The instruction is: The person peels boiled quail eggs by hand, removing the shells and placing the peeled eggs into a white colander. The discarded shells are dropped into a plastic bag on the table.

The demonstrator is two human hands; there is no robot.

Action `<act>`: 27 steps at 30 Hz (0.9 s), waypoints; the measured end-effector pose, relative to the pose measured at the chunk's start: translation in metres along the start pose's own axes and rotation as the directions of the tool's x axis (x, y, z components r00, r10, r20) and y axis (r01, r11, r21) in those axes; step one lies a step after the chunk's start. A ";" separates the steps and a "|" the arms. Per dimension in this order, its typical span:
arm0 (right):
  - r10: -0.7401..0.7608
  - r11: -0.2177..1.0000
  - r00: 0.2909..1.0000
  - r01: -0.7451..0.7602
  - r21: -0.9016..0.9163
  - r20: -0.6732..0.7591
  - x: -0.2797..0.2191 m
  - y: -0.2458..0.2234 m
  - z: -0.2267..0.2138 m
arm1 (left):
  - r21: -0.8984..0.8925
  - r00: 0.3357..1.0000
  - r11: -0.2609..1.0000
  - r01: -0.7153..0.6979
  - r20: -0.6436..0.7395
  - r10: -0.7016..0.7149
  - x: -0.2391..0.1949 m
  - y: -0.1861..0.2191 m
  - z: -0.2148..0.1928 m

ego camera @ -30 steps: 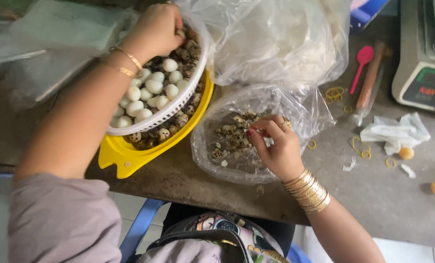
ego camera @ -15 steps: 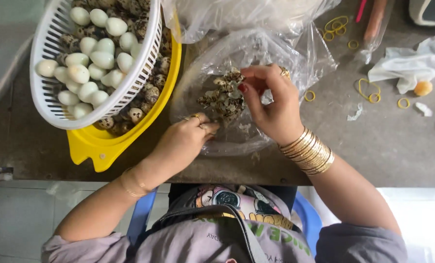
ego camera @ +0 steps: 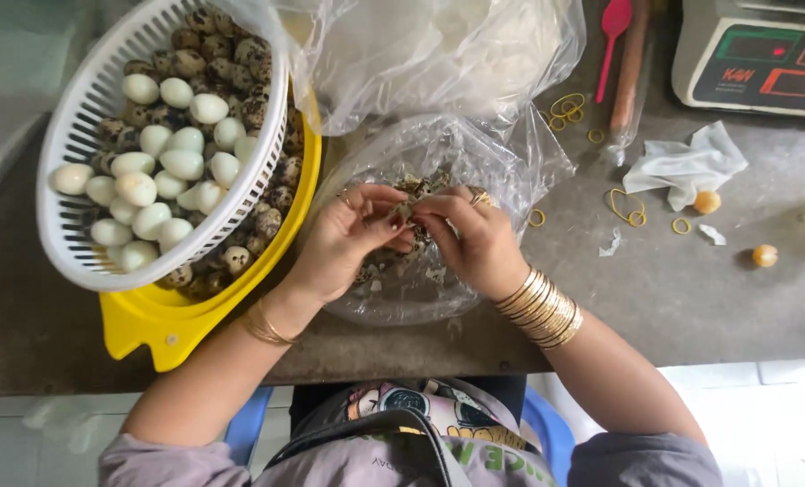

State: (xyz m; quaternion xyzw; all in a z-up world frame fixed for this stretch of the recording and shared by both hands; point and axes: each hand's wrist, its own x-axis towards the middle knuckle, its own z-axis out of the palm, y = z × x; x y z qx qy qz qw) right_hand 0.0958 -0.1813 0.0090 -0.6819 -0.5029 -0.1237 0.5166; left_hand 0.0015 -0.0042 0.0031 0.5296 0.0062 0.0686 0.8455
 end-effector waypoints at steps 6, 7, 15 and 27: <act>0.050 0.998 0.997 -0.048 -0.037 0.057 -0.012 0.004 0.012 | -0.072 0.992 0.991 0.115 -0.044 -0.118 -0.006 -0.008 -0.011; 0.053 0.998 0.997 -0.051 -0.039 0.059 -0.011 0.005 0.012 | -0.075 0.992 0.990 0.117 -0.042 -0.120 -0.005 -0.004 -0.009; 0.268 0.922 0.960 -0.279 0.267 0.075 -0.018 0.011 0.013 | 0.002 0.996 0.997 0.082 -0.038 -0.082 -0.002 0.004 -0.001; 0.336 0.921 0.941 -0.337 0.194 0.039 0.002 -0.017 0.010 | 0.267 0.995 0.961 -0.066 -0.050 0.082 -0.004 0.003 -0.003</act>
